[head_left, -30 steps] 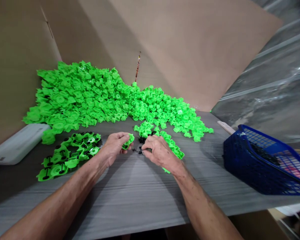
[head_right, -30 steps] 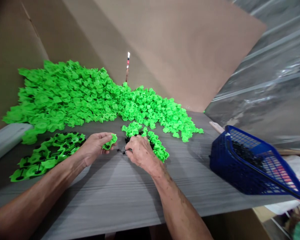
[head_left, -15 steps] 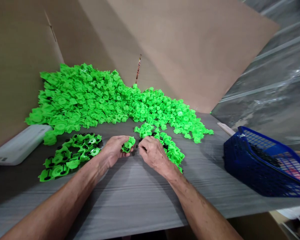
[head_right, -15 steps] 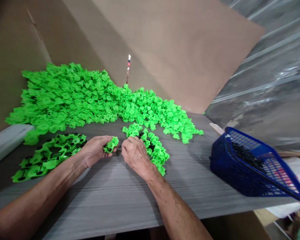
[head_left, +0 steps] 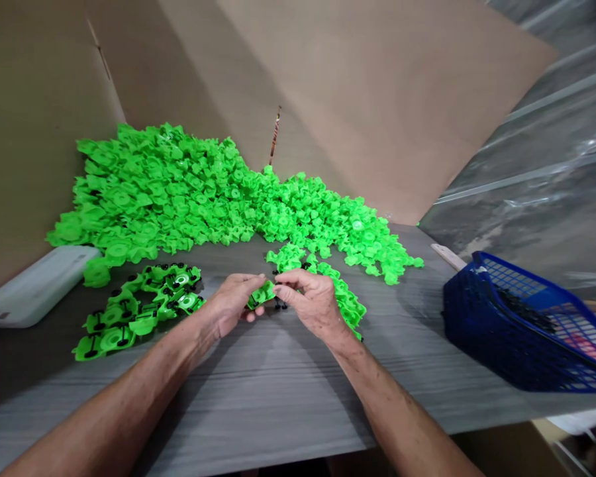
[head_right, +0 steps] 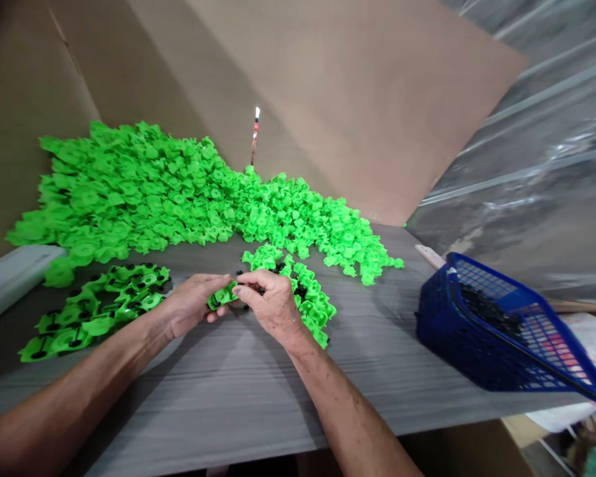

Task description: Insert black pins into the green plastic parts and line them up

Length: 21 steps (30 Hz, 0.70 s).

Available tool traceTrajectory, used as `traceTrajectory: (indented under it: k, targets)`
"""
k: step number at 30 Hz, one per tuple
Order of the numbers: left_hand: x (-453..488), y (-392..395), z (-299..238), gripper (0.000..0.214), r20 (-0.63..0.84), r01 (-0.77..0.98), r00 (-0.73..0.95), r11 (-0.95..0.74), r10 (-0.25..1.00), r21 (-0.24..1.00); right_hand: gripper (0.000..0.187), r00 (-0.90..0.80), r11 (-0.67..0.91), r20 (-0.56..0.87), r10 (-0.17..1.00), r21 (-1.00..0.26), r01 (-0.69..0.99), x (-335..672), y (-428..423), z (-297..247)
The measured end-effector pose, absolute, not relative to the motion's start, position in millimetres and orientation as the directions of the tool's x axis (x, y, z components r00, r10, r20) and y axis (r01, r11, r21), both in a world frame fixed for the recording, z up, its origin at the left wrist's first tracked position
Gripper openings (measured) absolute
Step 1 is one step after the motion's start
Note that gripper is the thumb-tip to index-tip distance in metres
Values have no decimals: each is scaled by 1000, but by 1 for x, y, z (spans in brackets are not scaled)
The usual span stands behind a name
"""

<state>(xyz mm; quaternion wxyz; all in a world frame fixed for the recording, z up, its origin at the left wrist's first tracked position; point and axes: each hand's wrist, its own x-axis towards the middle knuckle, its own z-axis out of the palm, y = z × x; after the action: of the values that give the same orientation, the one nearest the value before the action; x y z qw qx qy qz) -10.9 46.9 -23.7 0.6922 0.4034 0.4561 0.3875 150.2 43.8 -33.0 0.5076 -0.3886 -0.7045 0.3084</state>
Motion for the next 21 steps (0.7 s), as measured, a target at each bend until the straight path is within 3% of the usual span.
traceTrajectory:
  k: [3, 9, 21]
  targets:
    - [-10, 46, -22, 32, -313, -161, 243, 356, 918, 920, 12, -191, 488, 453, 871, -841, 233, 150, 44, -34]
    - [-10, 46, -23, 40, -300, -143, 218, 334, 929, 932, 11, -247, 615, 564, 788, -739, 276, 146, 43, -34]
    - [-10, 47, -27, 42, -266, -28, 223, 279, 938, 960, 10, -315, 530, 448, 837, -807, 259, 147, 45, -39]
